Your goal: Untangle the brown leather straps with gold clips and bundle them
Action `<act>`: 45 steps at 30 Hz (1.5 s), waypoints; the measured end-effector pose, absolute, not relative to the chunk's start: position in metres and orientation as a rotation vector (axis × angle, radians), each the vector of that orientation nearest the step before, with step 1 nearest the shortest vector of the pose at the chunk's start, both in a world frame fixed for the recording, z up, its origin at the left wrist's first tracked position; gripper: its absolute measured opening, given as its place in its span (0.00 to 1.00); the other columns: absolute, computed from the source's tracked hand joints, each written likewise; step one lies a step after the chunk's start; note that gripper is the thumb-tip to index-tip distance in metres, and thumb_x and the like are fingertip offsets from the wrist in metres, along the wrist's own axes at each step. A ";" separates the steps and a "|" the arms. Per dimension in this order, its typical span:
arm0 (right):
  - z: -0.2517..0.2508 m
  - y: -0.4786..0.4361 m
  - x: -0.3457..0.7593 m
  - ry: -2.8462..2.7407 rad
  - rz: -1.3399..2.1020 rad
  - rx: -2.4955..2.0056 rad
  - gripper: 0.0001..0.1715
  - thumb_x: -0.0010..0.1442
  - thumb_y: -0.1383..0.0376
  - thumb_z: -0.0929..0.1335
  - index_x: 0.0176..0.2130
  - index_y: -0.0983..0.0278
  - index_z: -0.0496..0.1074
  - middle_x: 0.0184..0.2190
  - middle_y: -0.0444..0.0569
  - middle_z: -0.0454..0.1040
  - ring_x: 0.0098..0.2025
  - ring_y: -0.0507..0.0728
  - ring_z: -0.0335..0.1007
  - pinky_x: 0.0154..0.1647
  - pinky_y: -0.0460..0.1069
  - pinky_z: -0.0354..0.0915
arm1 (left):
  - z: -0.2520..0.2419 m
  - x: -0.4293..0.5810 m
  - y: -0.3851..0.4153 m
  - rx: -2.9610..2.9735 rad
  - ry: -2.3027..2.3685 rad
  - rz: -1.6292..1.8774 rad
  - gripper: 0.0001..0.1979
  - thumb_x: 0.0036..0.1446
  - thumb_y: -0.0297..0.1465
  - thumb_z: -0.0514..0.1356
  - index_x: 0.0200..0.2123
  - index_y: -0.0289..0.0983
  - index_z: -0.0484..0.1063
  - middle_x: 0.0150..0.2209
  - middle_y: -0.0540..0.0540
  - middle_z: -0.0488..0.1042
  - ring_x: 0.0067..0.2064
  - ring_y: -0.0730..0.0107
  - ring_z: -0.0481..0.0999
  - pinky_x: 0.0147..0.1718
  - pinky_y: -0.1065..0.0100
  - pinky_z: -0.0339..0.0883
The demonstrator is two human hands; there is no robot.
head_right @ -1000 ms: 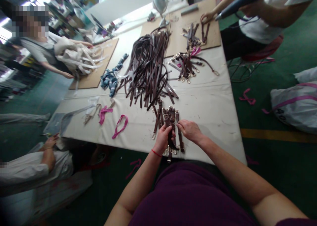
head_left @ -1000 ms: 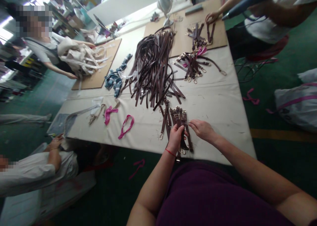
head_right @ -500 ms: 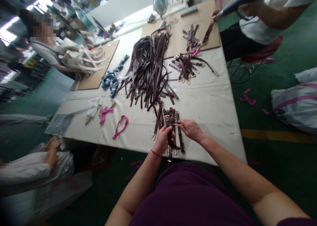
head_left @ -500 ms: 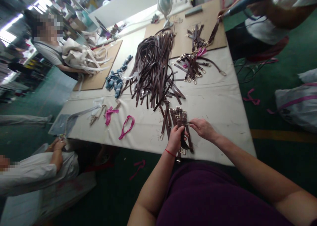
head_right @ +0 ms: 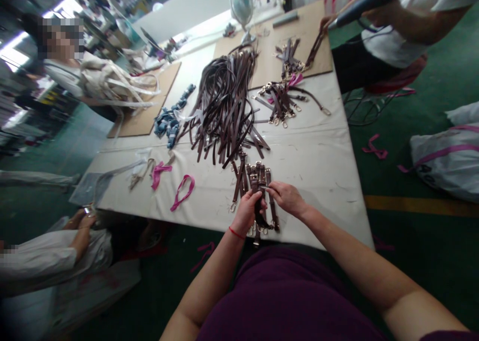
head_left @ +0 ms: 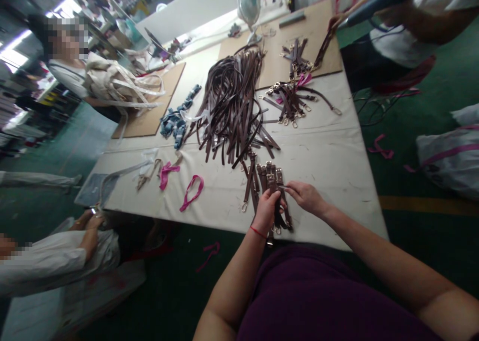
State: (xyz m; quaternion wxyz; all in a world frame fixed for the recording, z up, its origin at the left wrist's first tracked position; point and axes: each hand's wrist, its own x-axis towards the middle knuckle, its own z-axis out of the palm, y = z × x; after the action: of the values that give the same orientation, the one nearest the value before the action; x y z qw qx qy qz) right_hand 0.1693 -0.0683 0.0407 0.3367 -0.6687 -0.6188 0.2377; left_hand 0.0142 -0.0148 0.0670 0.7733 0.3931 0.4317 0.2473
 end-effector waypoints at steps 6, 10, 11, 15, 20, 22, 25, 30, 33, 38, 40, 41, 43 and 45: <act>0.039 -0.070 0.170 -1.353 0.837 -1.561 0.22 0.67 0.53 0.57 0.31 0.63 0.67 0.24 0.43 0.66 0.28 0.53 0.64 0.33 0.47 0.61 | 0.064 0.012 -0.011 0.763 0.917 0.538 0.18 0.47 0.39 0.65 0.37 0.36 0.64 0.19 0.53 0.67 0.20 0.75 0.67 0.16 0.76 0.53; 0.039 -0.075 0.172 -1.321 0.772 -1.593 0.20 0.67 0.53 0.58 0.33 0.63 0.67 0.25 0.43 0.66 0.29 0.53 0.63 0.32 0.47 0.60 | 0.061 0.011 -0.010 0.756 0.905 0.529 0.18 0.47 0.39 0.65 0.36 0.36 0.63 0.19 0.53 0.67 0.20 0.75 0.67 0.16 0.76 0.53; 0.039 -0.076 0.173 -1.373 0.731 -1.627 0.19 0.67 0.53 0.59 0.35 0.63 0.68 0.27 0.44 0.68 0.29 0.53 0.64 0.33 0.47 0.60 | 0.061 0.012 -0.011 0.761 0.906 0.527 0.18 0.47 0.39 0.65 0.35 0.36 0.63 0.19 0.53 0.67 0.20 0.75 0.67 0.16 0.76 0.53; 0.041 -0.078 0.172 -1.570 0.577 -1.762 0.18 0.67 0.55 0.59 0.37 0.63 0.69 0.32 0.49 0.73 0.33 0.55 0.67 0.36 0.48 0.59 | 0.063 0.014 -0.013 0.779 0.929 0.531 0.17 0.48 0.39 0.65 0.35 0.36 0.64 0.20 0.53 0.67 0.21 0.75 0.68 0.17 0.76 0.54; 0.043 -0.076 0.166 -1.620 0.487 -1.900 0.18 0.68 0.55 0.58 0.37 0.63 0.69 0.34 0.50 0.75 0.34 0.56 0.69 0.35 0.48 0.58 | 0.066 0.018 -0.015 0.802 0.946 0.549 0.18 0.48 0.39 0.65 0.37 0.36 0.65 0.19 0.53 0.68 0.21 0.75 0.67 0.17 0.76 0.54; 0.044 -0.076 0.163 -1.599 0.470 -1.940 0.18 0.69 0.55 0.58 0.35 0.62 0.69 0.33 0.50 0.75 0.34 0.56 0.70 0.34 0.48 0.57 | 0.066 0.019 -0.016 0.816 0.948 0.559 0.18 0.48 0.40 0.65 0.38 0.36 0.65 0.20 0.53 0.68 0.20 0.75 0.67 0.17 0.76 0.55; 0.045 -0.075 0.156 -1.556 0.466 -1.992 0.20 0.69 0.55 0.57 0.33 0.62 0.69 0.31 0.50 0.75 0.33 0.56 0.70 0.32 0.48 0.56 | 0.065 0.020 -0.018 0.831 0.959 0.571 0.19 0.48 0.41 0.65 0.38 0.36 0.65 0.20 0.53 0.68 0.20 0.76 0.67 0.17 0.76 0.55; 0.052 -0.071 0.146 -1.455 0.502 -2.034 0.18 0.69 0.57 0.58 0.34 0.62 0.68 0.31 0.49 0.75 0.32 0.56 0.70 0.32 0.48 0.56 | 0.062 0.020 -0.020 0.841 0.928 0.568 0.20 0.49 0.42 0.65 0.39 0.36 0.65 0.21 0.53 0.68 0.20 0.76 0.68 0.17 0.76 0.57; 0.055 -0.070 0.143 -1.424 0.512 -2.070 0.18 0.68 0.56 0.58 0.33 0.61 0.68 0.30 0.48 0.75 0.31 0.55 0.70 0.31 0.48 0.55 | 0.062 0.020 -0.021 0.832 0.927 0.578 0.19 0.49 0.41 0.64 0.40 0.37 0.65 0.21 0.53 0.68 0.20 0.76 0.67 0.17 0.76 0.57; 0.054 -0.069 0.142 -1.418 0.513 -2.063 0.18 0.68 0.57 0.58 0.32 0.61 0.69 0.31 0.49 0.76 0.32 0.56 0.71 0.31 0.47 0.55 | 0.066 0.020 -0.022 0.814 0.948 0.590 0.21 0.48 0.41 0.65 0.41 0.37 0.64 0.20 0.54 0.67 0.20 0.77 0.66 0.17 0.77 0.56; 0.053 -0.070 0.143 -1.405 0.508 -2.040 0.18 0.68 0.58 0.58 0.31 0.61 0.69 0.30 0.49 0.76 0.31 0.56 0.70 0.31 0.47 0.55 | 0.067 0.020 -0.022 0.813 0.949 0.589 0.21 0.48 0.42 0.65 0.41 0.37 0.64 0.20 0.54 0.67 0.20 0.77 0.66 0.17 0.77 0.55; 0.052 -0.071 0.144 -1.395 0.508 -2.017 0.19 0.68 0.57 0.58 0.31 0.61 0.68 0.30 0.49 0.75 0.31 0.56 0.70 0.31 0.47 0.55 | 0.067 0.020 -0.022 0.811 0.947 0.587 0.21 0.48 0.41 0.65 0.41 0.37 0.64 0.20 0.54 0.67 0.21 0.76 0.67 0.17 0.76 0.55; 0.050 -0.072 0.146 -1.361 0.544 -1.943 0.20 0.68 0.56 0.58 0.29 0.61 0.67 0.27 0.47 0.73 0.29 0.55 0.68 0.30 0.47 0.56 | 0.068 0.019 -0.021 0.801 0.947 0.592 0.19 0.49 0.40 0.64 0.40 0.37 0.64 0.20 0.53 0.68 0.21 0.76 0.67 0.17 0.76 0.55; 0.049 -0.074 0.149 -1.316 0.615 -1.860 0.21 0.68 0.55 0.57 0.28 0.61 0.65 0.23 0.45 0.69 0.26 0.54 0.66 0.29 0.47 0.56 | 0.068 0.018 -0.020 0.793 0.945 0.603 0.16 0.51 0.38 0.63 0.39 0.37 0.65 0.20 0.53 0.68 0.21 0.76 0.67 0.17 0.76 0.55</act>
State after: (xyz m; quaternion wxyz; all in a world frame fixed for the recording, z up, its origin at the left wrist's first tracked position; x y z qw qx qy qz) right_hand 0.1487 -0.0740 0.0495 0.3810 -0.7287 -0.5157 0.2409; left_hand 0.0183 -0.0204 0.0676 0.7734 0.3660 0.4363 0.2783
